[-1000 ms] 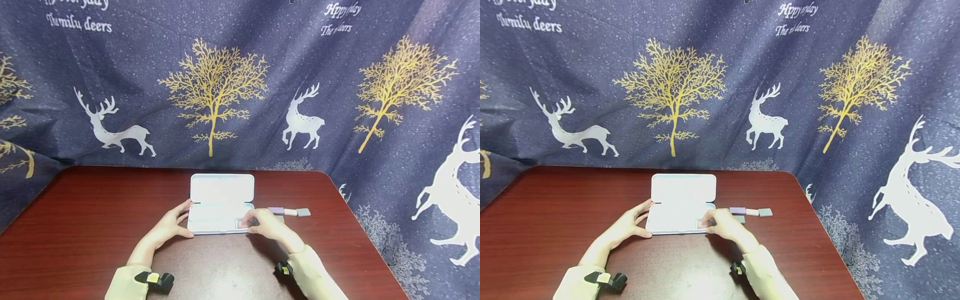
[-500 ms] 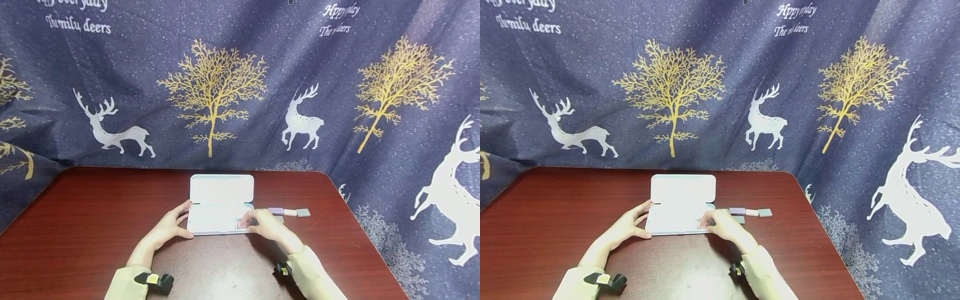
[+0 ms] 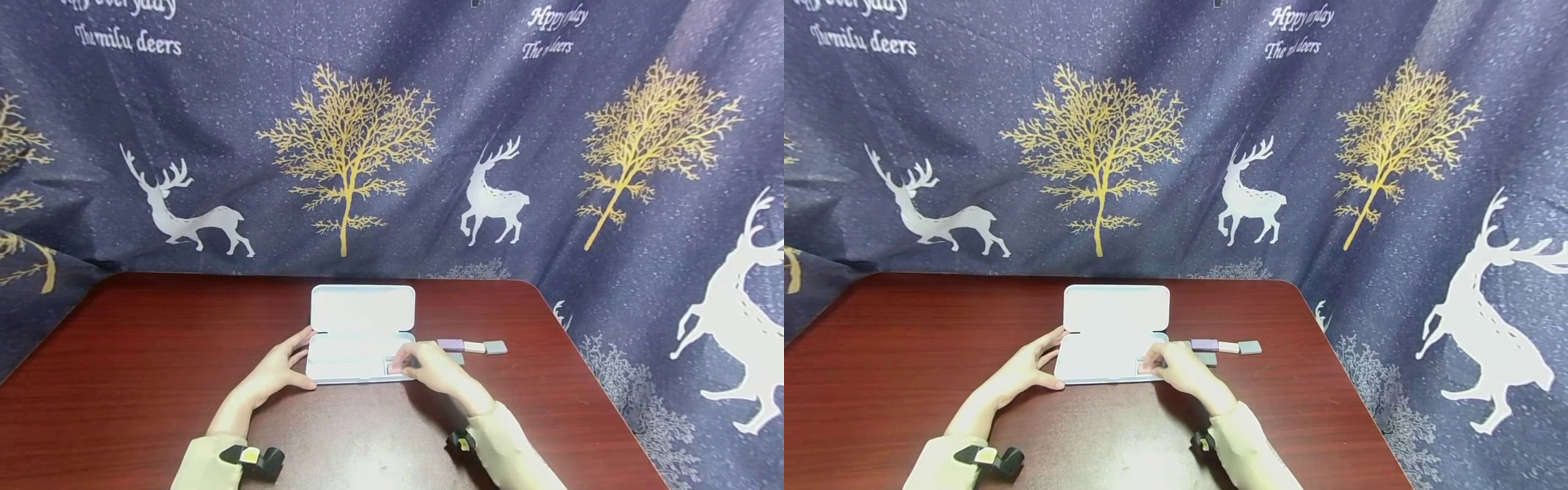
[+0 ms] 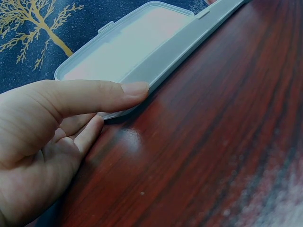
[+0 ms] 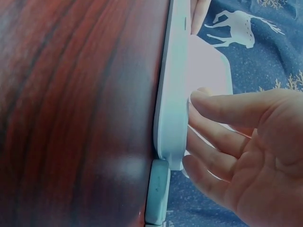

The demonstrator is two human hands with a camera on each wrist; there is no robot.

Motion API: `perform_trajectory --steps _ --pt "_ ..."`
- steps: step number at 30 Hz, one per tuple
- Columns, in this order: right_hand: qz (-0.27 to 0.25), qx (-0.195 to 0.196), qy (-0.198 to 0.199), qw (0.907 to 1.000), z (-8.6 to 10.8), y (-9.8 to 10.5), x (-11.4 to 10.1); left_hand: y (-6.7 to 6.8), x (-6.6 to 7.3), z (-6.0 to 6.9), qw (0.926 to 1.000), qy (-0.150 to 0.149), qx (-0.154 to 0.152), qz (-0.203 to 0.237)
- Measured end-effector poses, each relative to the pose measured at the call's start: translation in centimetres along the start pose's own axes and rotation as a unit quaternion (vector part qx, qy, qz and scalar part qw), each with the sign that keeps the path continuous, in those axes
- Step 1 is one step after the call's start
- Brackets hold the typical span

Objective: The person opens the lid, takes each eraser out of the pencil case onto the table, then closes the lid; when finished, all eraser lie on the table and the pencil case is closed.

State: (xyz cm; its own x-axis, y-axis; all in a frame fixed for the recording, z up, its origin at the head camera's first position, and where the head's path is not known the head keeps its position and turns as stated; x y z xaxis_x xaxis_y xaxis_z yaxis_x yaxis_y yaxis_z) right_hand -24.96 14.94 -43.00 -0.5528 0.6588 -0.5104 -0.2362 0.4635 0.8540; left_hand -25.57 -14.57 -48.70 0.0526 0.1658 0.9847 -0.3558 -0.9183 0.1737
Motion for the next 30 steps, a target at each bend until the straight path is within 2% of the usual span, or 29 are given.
perform_trajectory --steps 5,10,22,30 --pt "0.001 0.006 -0.005 1.0 -0.02 -0.03 0.04 0.01 -0.08 -0.03 1.0 0.003 0.002 0.002" --pt "0.004 0.015 -0.004 0.9999 -0.02 -0.1 0.0 -0.02 0.11 0.1 0.9999 -0.01 -0.004 0.004" --pt "0.009 0.032 -0.004 0.9994 -0.04 0.02 -0.16 0.02 0.12 -0.03 1.0 -0.003 -0.001 0.0" --pt "0.005 0.024 -0.015 0.9996 -0.04 -0.04 0.15 -0.01 0.17 0.03 1.0 0.002 0.0 -0.001"
Point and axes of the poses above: each hand's wrist, its own z-axis away from the middle knuckle, its own y-axis out of the back of the hand, x = y × z, the point moved 3 cm from there along -z, towards the middle knuckle, and after that the axes turned 3 degrees about z, right-handed, at the moved point
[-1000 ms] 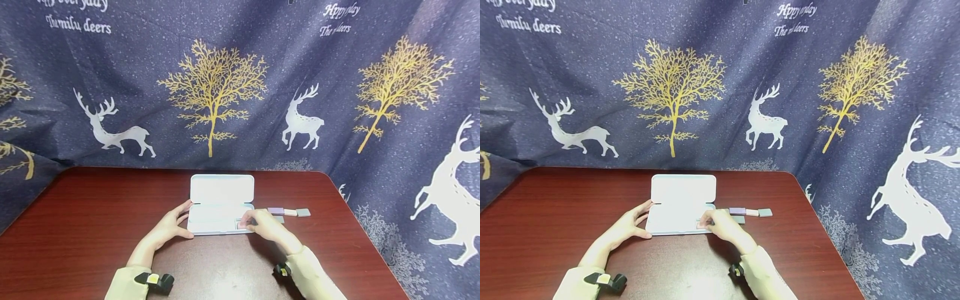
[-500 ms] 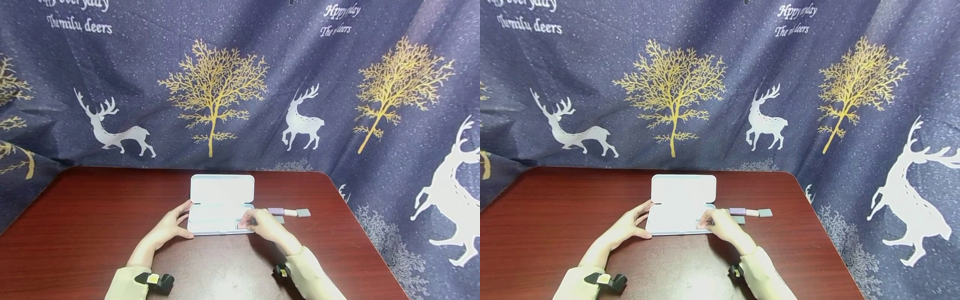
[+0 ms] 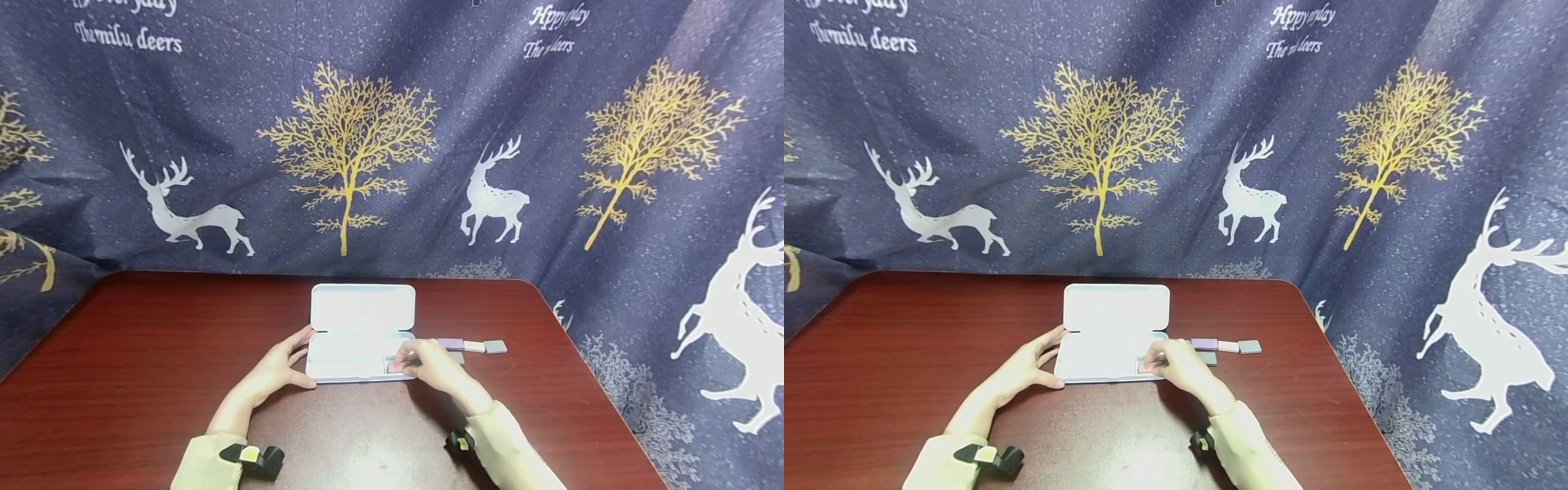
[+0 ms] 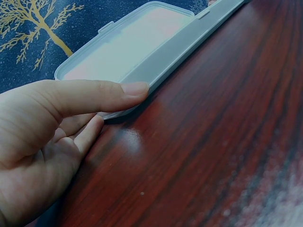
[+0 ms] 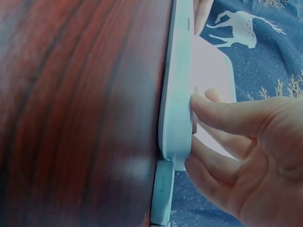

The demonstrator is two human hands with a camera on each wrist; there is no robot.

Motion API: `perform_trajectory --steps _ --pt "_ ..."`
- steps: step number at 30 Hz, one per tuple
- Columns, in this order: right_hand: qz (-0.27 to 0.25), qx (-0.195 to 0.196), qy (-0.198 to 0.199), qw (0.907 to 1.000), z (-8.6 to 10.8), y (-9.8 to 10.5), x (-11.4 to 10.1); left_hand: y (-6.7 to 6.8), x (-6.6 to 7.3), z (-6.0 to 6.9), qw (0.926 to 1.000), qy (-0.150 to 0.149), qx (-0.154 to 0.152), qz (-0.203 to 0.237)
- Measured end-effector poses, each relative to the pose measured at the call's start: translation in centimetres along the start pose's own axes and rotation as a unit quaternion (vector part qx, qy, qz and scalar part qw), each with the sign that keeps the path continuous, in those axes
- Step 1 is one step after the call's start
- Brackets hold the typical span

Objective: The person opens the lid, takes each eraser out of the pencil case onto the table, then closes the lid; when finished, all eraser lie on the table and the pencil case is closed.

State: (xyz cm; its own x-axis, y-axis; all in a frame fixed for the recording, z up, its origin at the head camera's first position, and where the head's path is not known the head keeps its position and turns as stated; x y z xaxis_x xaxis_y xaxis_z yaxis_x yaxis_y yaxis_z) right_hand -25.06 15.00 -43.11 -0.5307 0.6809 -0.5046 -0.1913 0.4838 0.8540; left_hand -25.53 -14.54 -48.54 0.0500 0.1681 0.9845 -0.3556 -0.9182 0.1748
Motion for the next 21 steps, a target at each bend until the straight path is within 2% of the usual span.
perform_trajectory --steps 12,21 --pt "-0.008 -0.037 -0.012 0.9992 0.04 0.07 0.2 0.01 -0.05 0.01 0.9999 0.009 0.001 0.005" --pt "0.017 -0.014 -0.001 0.9998 -0.19 -0.25 0.22 -0.03 -0.06 0.03 1.0 0.005 -0.002 -0.001"
Point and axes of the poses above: each hand's wrist, its own z-axis away from the middle knuckle, its own y-axis out of the back of the hand, x = y × z, the point moved 3 cm from there along -z, towards the middle knuckle, and after that the axes turned 3 degrees about z, right-handed, at the moved point
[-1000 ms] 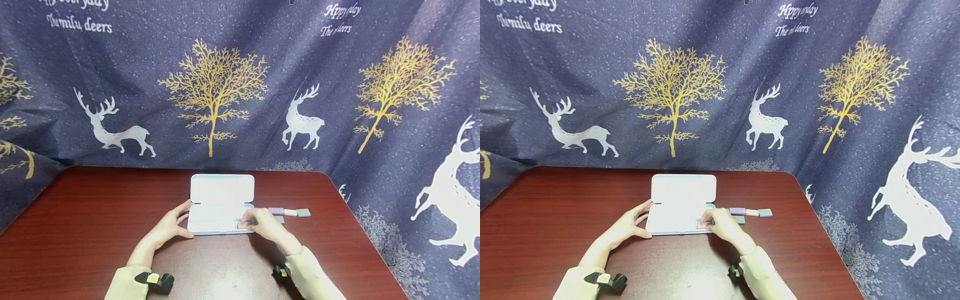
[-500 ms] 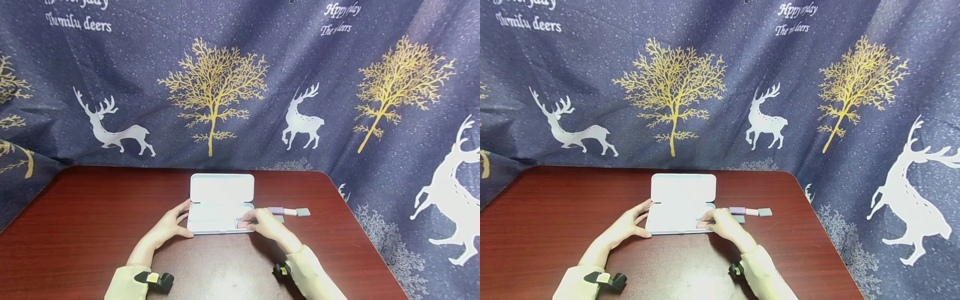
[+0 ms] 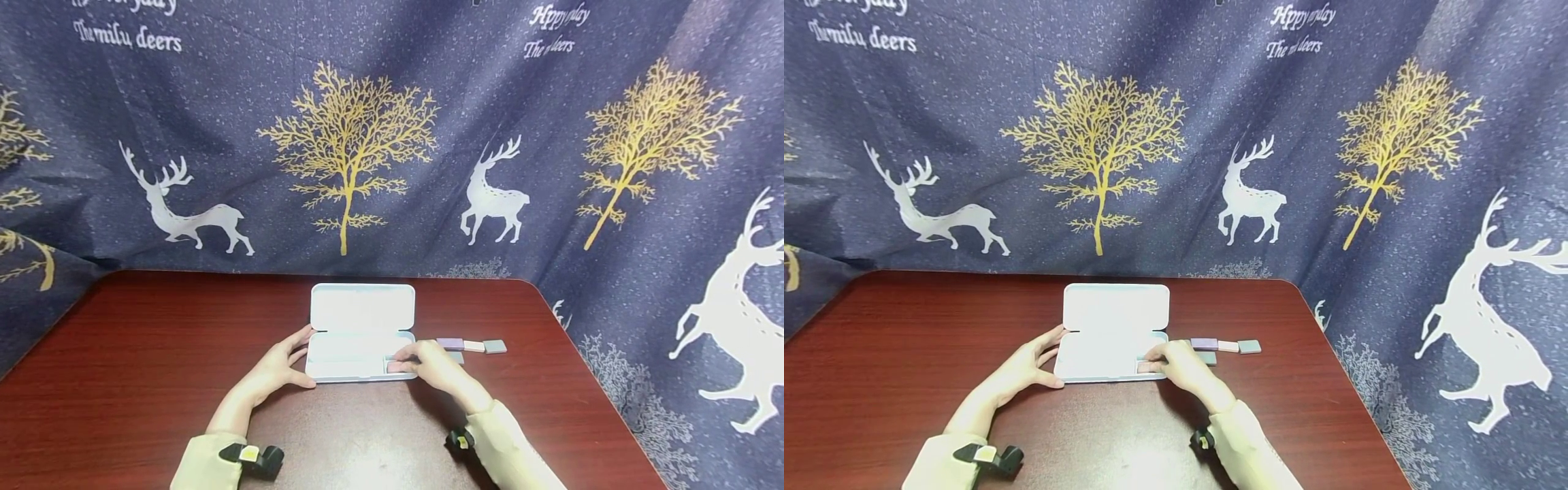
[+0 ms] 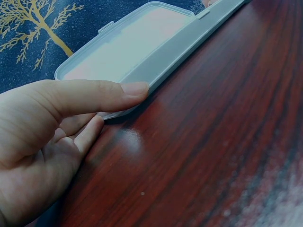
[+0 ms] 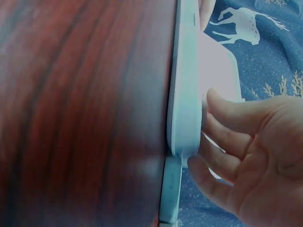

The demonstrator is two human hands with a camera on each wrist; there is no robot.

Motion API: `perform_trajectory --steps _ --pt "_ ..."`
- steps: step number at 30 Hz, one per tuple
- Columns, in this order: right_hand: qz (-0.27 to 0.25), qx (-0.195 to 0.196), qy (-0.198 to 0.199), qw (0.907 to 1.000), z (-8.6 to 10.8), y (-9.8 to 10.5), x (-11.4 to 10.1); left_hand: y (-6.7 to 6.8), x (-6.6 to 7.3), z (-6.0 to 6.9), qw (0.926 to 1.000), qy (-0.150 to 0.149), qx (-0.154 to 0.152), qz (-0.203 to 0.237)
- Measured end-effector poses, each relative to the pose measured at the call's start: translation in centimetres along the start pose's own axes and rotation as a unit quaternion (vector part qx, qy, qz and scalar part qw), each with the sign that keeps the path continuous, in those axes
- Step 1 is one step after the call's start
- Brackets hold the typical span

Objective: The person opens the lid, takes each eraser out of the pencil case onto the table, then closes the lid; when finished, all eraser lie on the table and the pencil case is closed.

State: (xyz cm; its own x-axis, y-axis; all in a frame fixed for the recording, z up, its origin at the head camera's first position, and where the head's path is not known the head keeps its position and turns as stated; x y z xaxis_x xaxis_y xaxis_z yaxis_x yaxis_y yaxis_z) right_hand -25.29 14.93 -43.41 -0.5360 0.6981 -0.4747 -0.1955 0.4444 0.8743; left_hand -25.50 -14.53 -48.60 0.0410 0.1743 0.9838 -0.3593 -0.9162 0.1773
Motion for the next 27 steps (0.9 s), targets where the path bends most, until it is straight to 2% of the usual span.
perform_trajectory --steps 4,16,27 --pt "0.009 0.008 0.001 0.9999 -0.03 -0.14 0.06 -0.03 -0.05 -0.07 0.9999 0.009 0.005 0.004" --pt "0.01 0.015 -0.011 0.9998 -0.13 -0.28 0.03 -0.03 0.0 0.02 1.0 -0.008 0.002 0.003" --pt "0.0 0.021 -0.008 0.9998 0.0 0.28 0.17 0.04 -0.45 -0.18 0.9999 0.003 0.009 0.013"
Point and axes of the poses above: each hand's wrist, its own z-axis away from the middle knuckle, its own y-axis out of the back of the hand, x = y × z, the point moved 3 cm from there along -z, towards the middle knuckle, and after that the axes turned 3 degrees about z, right-handed, at the moved point
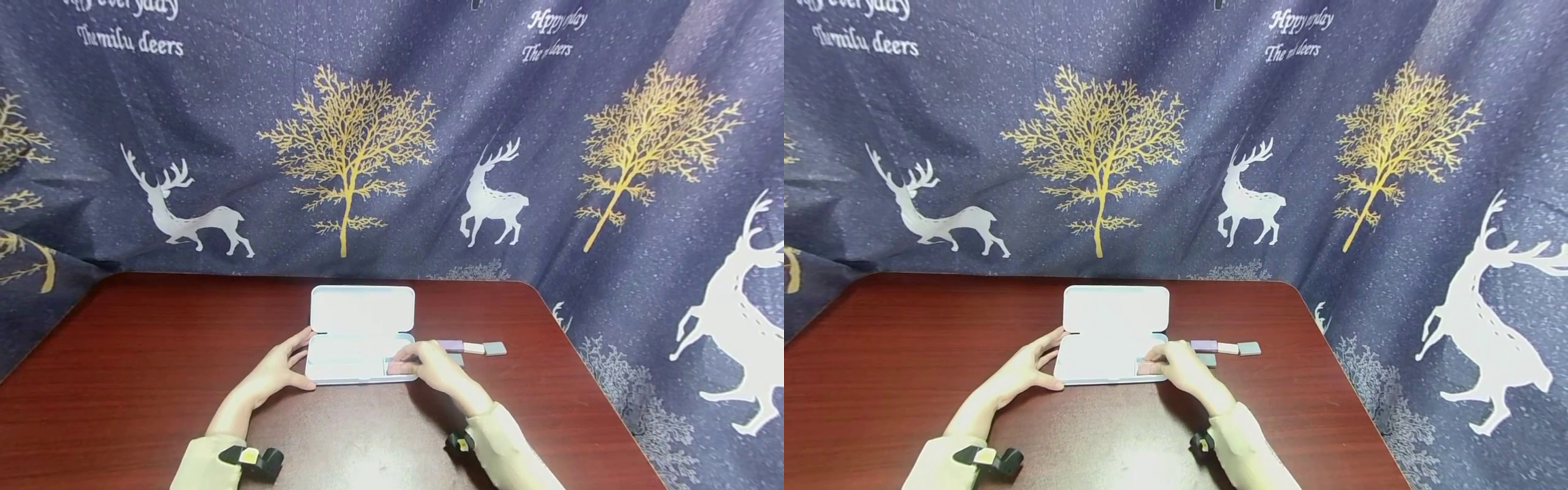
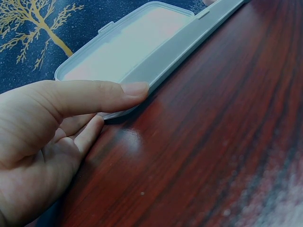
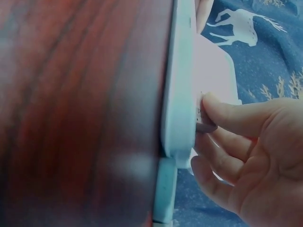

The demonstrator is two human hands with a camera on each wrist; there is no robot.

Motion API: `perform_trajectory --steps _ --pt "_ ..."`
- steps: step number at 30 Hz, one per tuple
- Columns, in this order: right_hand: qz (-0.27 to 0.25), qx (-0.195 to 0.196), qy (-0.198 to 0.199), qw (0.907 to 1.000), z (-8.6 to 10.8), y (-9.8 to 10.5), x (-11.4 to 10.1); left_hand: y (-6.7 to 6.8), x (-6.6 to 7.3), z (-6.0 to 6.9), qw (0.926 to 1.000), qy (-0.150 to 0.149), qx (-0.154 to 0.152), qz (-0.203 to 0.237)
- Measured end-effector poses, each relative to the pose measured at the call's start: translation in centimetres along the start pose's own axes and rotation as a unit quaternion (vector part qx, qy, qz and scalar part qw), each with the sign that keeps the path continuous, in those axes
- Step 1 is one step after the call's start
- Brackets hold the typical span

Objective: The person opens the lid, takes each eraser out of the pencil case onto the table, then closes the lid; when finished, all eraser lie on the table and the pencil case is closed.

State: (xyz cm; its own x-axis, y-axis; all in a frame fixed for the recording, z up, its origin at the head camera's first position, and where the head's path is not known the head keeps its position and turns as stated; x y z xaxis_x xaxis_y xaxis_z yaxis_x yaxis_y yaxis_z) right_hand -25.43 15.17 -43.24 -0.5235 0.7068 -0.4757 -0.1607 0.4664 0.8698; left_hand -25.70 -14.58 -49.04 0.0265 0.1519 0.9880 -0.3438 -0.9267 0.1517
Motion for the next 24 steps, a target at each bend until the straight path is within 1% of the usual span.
perform_trajectory --steps 5,8,10,13,18,21,24 --pt "-0.035 0.012 0.001 0.9993 0.4 1.8 0.6 0.0 0.1 0.0 1.0 0.008 0.002 -0.002" --pt "-0.044 0.023 -0.009 0.9987 0.7 3.1 1.4 0.0 0.1 0.0 1.0 0.007 0.004 -0.006" --pt "-0.038 0.024 -0.018 0.9988 1.0 3.9 2.2 0.0 0.1 0.1 1.0 0.005 0.004 -0.005" --pt "-0.029 0.016 -0.042 0.9986 1.4 5.0 3.4 0.0 0.1 0.1 1.0 0.001 0.003 -0.006" --pt "-0.006 0.008 -0.058 0.9982 2.5 6.5 5.8 -0.1 0.2 0.1 1.0 -0.005 0.002 -0.006" --pt "-0.013 0.003 -0.071 0.9974 3.2 7.2 7.1 -0.1 0.2 0.1 1.0 -0.007 0.0 -0.006" --pt "-0.008 -0.002 -0.08 0.9968 3.8 7.7 8.0 -0.1 0.3 0.1 0.9999 -0.007 -0.003 -0.009"
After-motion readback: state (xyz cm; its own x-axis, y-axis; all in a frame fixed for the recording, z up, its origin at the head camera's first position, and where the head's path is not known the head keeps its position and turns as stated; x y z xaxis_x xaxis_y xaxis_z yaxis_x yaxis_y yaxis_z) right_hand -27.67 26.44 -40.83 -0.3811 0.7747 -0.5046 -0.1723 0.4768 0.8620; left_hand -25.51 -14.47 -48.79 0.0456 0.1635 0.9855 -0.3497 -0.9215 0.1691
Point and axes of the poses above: each hand's wrist, its own z-axis away from the middle knuckle, its own y-axis out of the back of the hand, x = y × z, the point moved 3 cm from there along -z, towards the middle knuckle, and after that the axes turned 3 degrees about z, right-handed, at the moved point
